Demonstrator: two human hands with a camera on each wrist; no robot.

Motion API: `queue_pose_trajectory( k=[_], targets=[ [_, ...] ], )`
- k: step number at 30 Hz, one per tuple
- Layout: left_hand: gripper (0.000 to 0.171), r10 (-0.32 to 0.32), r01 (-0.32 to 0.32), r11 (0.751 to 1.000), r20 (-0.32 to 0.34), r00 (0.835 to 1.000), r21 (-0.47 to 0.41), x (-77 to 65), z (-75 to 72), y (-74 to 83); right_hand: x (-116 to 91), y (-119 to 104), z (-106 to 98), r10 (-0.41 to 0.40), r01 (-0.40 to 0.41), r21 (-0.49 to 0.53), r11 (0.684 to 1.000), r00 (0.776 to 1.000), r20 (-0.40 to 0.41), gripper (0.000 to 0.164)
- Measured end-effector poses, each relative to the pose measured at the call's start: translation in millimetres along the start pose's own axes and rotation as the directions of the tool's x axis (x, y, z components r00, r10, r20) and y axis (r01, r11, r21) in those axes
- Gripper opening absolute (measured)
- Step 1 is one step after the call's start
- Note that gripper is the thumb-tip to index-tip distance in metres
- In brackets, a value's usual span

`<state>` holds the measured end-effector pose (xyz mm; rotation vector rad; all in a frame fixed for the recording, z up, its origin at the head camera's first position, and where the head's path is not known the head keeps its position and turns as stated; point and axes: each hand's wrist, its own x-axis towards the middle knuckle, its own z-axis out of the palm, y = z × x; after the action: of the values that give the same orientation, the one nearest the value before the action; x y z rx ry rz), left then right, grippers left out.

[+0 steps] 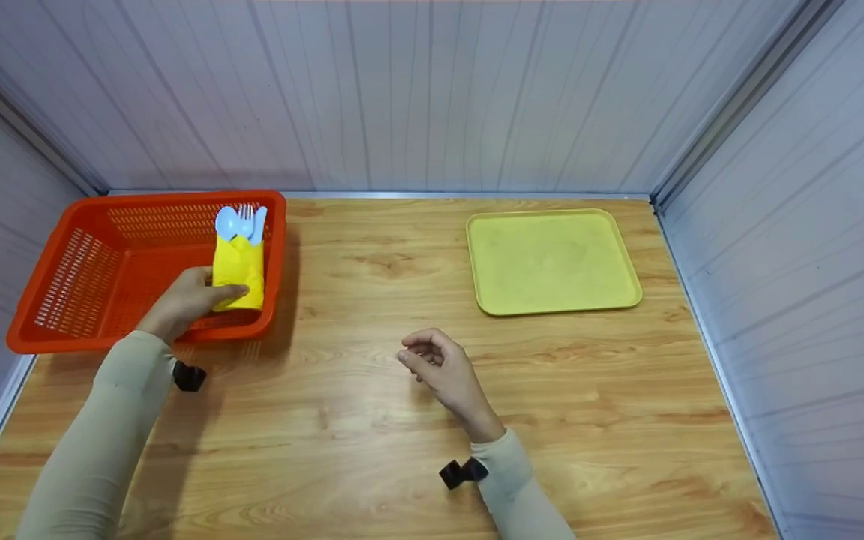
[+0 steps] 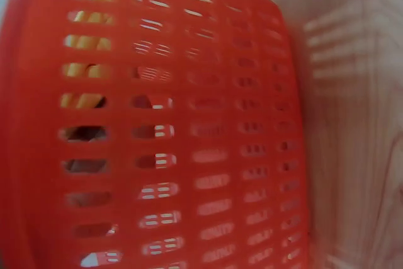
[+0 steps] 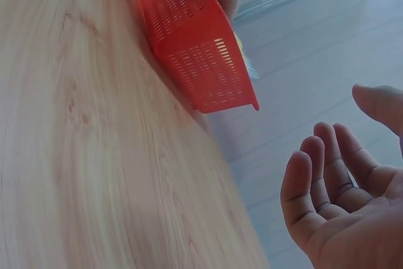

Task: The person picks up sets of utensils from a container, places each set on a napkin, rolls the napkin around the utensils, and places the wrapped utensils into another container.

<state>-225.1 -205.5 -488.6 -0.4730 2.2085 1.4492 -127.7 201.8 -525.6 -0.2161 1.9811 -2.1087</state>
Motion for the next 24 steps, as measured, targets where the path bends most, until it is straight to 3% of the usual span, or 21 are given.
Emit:
queue_pose_trajectory(
  k=[8,24],
  targets=[
    [0.076,-0.129,0.130,0.986,-0.011,0.992,0.102,11.0,0.6,-1.4,1,3,-1,-0.017,0.018,-0.029,0.999,1.000,0.026,0.034],
    [0.086,-0.226,0.223,0.966,0.010,0.974,0.128,21.2,5.2,-5.6,1,7,-1,-0.032,0.034,-0.057,0.998,0.998,0.047,0.028]
  ],
)
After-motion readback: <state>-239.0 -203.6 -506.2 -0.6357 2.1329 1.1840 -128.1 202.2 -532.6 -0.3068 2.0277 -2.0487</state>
